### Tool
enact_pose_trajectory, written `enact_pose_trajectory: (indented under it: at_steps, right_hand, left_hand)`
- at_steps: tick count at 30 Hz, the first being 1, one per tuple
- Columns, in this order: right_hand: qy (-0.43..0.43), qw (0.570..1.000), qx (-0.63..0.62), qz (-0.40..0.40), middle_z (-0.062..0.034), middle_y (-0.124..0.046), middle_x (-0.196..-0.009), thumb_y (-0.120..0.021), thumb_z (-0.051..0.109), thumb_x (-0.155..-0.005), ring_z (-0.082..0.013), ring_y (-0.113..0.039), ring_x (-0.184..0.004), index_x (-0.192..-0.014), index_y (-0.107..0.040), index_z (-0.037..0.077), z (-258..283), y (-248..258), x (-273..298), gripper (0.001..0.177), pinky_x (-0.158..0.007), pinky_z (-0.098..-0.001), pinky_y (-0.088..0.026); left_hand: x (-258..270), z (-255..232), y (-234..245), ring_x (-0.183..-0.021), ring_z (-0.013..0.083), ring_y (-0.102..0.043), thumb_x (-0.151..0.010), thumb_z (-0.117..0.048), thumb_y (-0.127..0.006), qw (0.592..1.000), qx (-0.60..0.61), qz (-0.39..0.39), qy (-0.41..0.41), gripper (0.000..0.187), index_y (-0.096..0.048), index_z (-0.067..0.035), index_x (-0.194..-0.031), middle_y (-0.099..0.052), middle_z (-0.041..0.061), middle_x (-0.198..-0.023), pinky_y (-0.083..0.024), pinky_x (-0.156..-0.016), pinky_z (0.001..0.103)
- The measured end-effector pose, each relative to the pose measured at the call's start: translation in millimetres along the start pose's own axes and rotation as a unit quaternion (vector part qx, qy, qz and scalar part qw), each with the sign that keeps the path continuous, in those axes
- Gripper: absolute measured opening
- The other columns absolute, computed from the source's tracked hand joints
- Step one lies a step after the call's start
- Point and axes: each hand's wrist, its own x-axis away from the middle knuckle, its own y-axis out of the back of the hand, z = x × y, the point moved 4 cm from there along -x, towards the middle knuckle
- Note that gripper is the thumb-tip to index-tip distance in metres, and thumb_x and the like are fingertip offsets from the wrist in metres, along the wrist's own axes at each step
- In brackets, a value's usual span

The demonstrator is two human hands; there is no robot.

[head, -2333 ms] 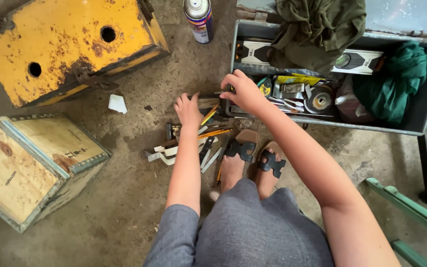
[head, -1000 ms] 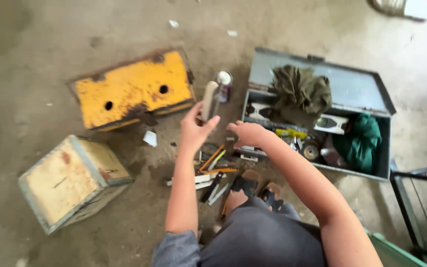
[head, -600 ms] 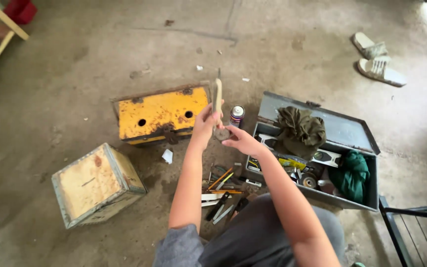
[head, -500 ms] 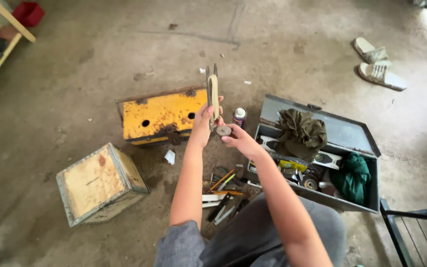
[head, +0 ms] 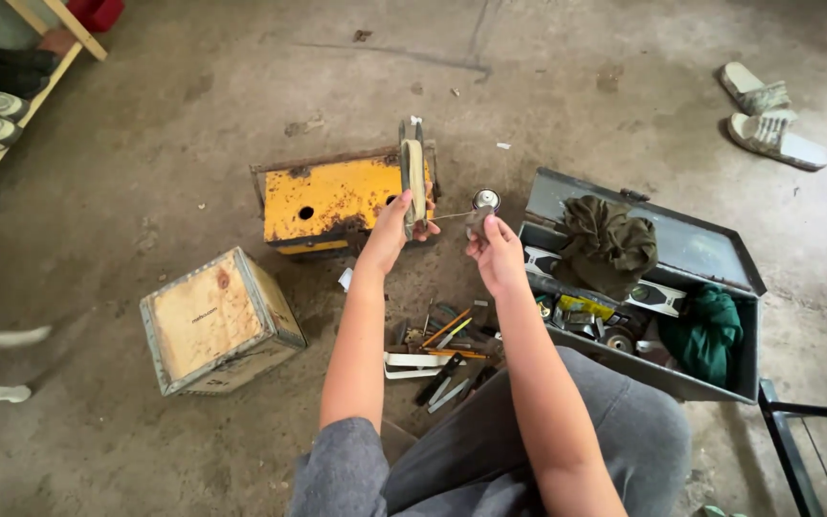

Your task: Organizing tools and wiping down a spirit level inside a toolbox.

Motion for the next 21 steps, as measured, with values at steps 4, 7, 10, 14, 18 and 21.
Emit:
enact_pose_trajectory:
  at_steps: [4,7,10,14,18,21]
  right_hand:
    - [0.025,1.000,-0.004,0.018,-0.0061,-0.069,-0.092,-0.068,0.024,-0.104,-0.0155,-0.063,-0.075,-0.112,-0.067,0.004,8,-10,9,0.022,-0.069,-0.0321,-0.055]
    - [0.043,0.998,0.047,0.013,-0.0039,-0.070,-0.094,-0.073,0.015,-0.097,-0.0131,-0.065,-0.079,-0.109,-0.068,0.003,13,-21,16,0.018,-0.069,-0.0307,-0.054]
    - [0.047,0.996,0.074,0.004,-0.0043,-0.071,-0.089,-0.075,0.010,-0.092,-0.0134,-0.064,-0.073,-0.108,-0.071,0.003,16,-25,12,0.018,-0.064,-0.0295,-0.053]
    - [0.049,0.994,0.083,-0.040,-0.0030,-0.069,-0.085,-0.079,0.010,-0.091,-0.0117,-0.062,-0.070,-0.107,-0.071,0.001,19,-24,5,0.020,-0.062,-0.0286,-0.051]
    - [0.071,0.991,0.064,-0.089,-0.0005,-0.066,-0.082,-0.079,0.012,-0.090,-0.0098,-0.057,-0.062,-0.108,-0.072,0.002,22,-23,2,0.022,-0.057,-0.0275,-0.046]
    - [0.049,0.992,0.034,-0.115,0.0021,-0.059,-0.074,-0.078,0.018,-0.094,-0.0077,-0.050,-0.059,-0.097,-0.070,0.003,16,-17,-3,0.018,-0.056,-0.0283,-0.045]
  left_hand:
    - [-8,18,-4,-0.079,0.0163,-0.069,-0.104,-0.049,-0.053,0.998,-0.039,-0.039,-0.008,0.056,-0.057,-0.010,-0.144,-0.063,0.001,-0.103,-0.052,-0.065,0.031]
    - [-25,45,14,-0.074,0.0162,-0.070,-0.102,-0.052,-0.051,0.995,0.010,-0.104,0.009,0.055,-0.059,-0.007,-0.133,-0.066,0.002,-0.097,-0.052,-0.061,0.030]
    - [-31,57,19,-0.071,0.0175,-0.069,-0.108,-0.052,-0.055,0.994,-0.001,-0.098,0.043,0.056,-0.058,0.000,-0.127,-0.065,0.006,-0.095,-0.048,-0.058,0.030]
    - [-8,45,-3,-0.069,0.0138,-0.067,-0.101,-0.052,-0.053,0.988,-0.130,-0.024,0.081,0.054,-0.055,-0.014,-0.140,-0.067,0.003,-0.097,-0.045,-0.054,0.028]
    - [7,52,-18,-0.070,0.0194,-0.070,-0.100,-0.048,-0.050,0.989,-0.082,0.085,0.091,0.054,-0.045,-0.019,-0.145,-0.069,0.007,-0.101,-0.050,-0.058,0.029]
    - [8,69,-15,-0.086,0.0214,-0.074,-0.104,-0.041,-0.050,0.984,-0.078,0.110,0.114,0.051,-0.052,-0.007,-0.142,-0.072,0.011,-0.114,-0.055,-0.069,0.032]
